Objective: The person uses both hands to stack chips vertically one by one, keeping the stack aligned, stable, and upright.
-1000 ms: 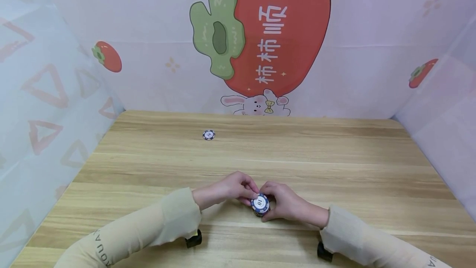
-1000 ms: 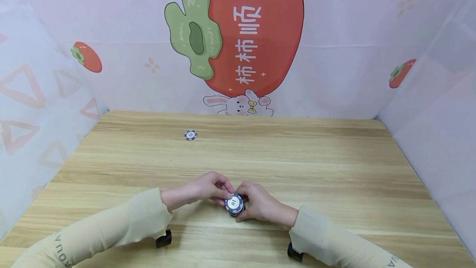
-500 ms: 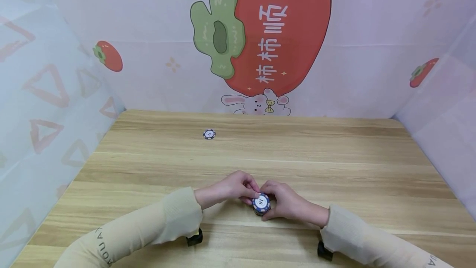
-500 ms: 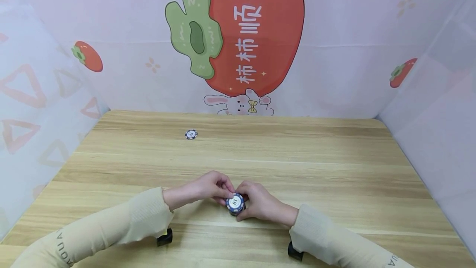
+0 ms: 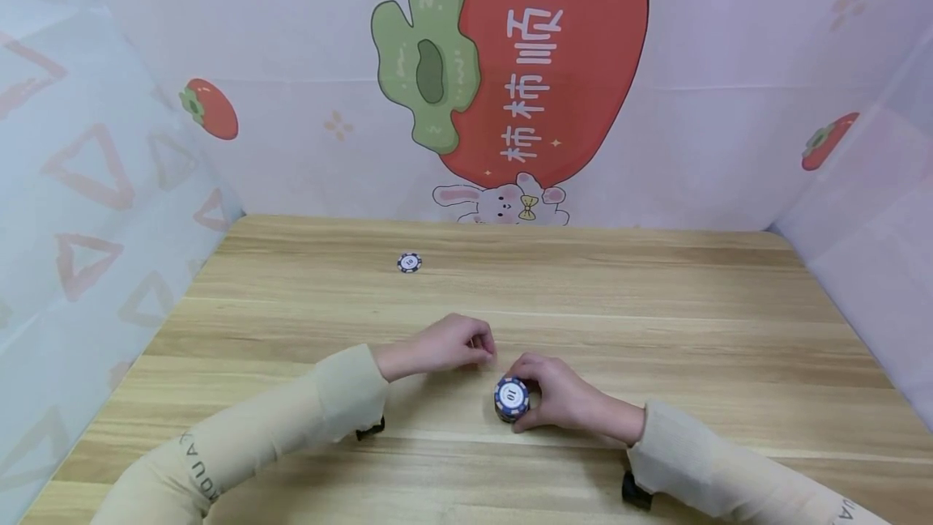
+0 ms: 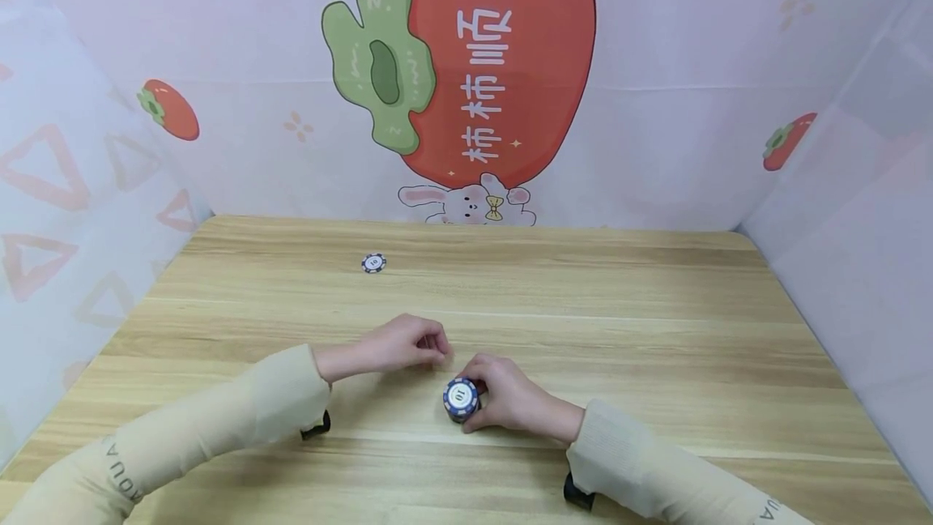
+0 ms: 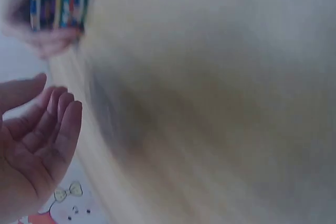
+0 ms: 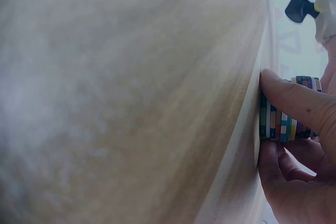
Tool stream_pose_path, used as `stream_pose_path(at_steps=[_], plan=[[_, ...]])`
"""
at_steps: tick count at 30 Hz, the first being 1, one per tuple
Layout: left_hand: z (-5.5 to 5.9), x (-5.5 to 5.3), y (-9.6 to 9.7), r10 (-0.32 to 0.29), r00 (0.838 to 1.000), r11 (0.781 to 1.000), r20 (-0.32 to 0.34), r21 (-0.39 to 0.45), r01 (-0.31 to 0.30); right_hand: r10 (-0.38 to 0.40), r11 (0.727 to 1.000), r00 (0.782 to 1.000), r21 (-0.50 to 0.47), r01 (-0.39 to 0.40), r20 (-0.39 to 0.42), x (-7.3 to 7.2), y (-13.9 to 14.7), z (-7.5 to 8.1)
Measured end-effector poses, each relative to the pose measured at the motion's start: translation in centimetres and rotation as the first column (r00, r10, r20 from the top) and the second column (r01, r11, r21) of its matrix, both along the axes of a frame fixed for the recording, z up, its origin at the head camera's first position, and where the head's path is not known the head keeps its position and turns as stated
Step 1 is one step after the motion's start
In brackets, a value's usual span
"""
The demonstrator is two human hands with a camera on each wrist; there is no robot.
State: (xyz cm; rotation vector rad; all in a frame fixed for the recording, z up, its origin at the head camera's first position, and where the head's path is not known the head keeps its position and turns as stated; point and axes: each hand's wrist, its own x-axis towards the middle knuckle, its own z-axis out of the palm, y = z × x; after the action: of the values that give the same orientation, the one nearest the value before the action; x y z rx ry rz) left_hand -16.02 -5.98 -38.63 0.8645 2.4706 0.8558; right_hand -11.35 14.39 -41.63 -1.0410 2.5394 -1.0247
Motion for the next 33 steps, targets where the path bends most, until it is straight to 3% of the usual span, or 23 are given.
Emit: stream_pose_path(at_steps=[2, 5, 10, 12, 15, 20, 22, 27, 33], plan=[[0.2, -0.7, -0.5, -0.066, 0.994, 0.995, -0.085, -0.079, 0.059, 0.001, 1.0, 1.0, 0.003, -0.001, -0.003, 0.0, 0.0, 0.0], [0.5, -1.6, -1.1, -0.156, 0.965, 0.973, -0.209, -0.201, 0.114, 0.001, 1.0, 1.0, 0.005, -0.001, -0.002, 0.0, 0.0, 0.1], [0.8, -3.0, -1.8, -0.228, 0.912, 0.937, -0.34, -0.331, 0.111, -0.002, 1.0, 1.0, 0.003, 0.002, -0.002, 0.0, -0.1, 0.1], [0.8, -3.6, -2.1, -0.236, 0.9, 0.929, -0.366, -0.357, 0.098, -0.002, 1.0, 1.0, 0.002, 0.002, -0.002, 0.0, -0.1, 0.1], [0.9, -4.4, -2.5, -0.219, 0.895, 0.925, -0.389, -0.375, 0.064, -0.001, 1.0, 1.0, 0.002, 0.001, 0.001, 0.0, -0.1, 0.1], [1.1, -5.8, -3.4, -0.128, 0.913, 0.931, -0.388, -0.364, -0.024, -0.001, 1.0, 1.0, 0.009, 0.001, 0.001, 0.0, -0.1, 0.1], [1.1, -6.4, -3.9, -0.097, 0.91, 0.933, -0.404, -0.355, -0.058, -0.002, 1.0, 1.0, 0.011, 0.002, 0.001, 0.0, -0.1, 0.1], [0.8, -8.0, -5.2, -0.055, 0.883, 0.936, -0.466, -0.332, -0.116, -0.001, 1.0, 1.0, 0.011, 0.001, 0.008, 0.1, -0.1, 0.1], [0.7, -9.8, -6.5, -0.015, 0.887, 0.95, -0.461, -0.284, -0.131, -0.005, 1.0, 1.0, 0.021, 0.005, 0.006, 0.0, -0.1, 0.1]])
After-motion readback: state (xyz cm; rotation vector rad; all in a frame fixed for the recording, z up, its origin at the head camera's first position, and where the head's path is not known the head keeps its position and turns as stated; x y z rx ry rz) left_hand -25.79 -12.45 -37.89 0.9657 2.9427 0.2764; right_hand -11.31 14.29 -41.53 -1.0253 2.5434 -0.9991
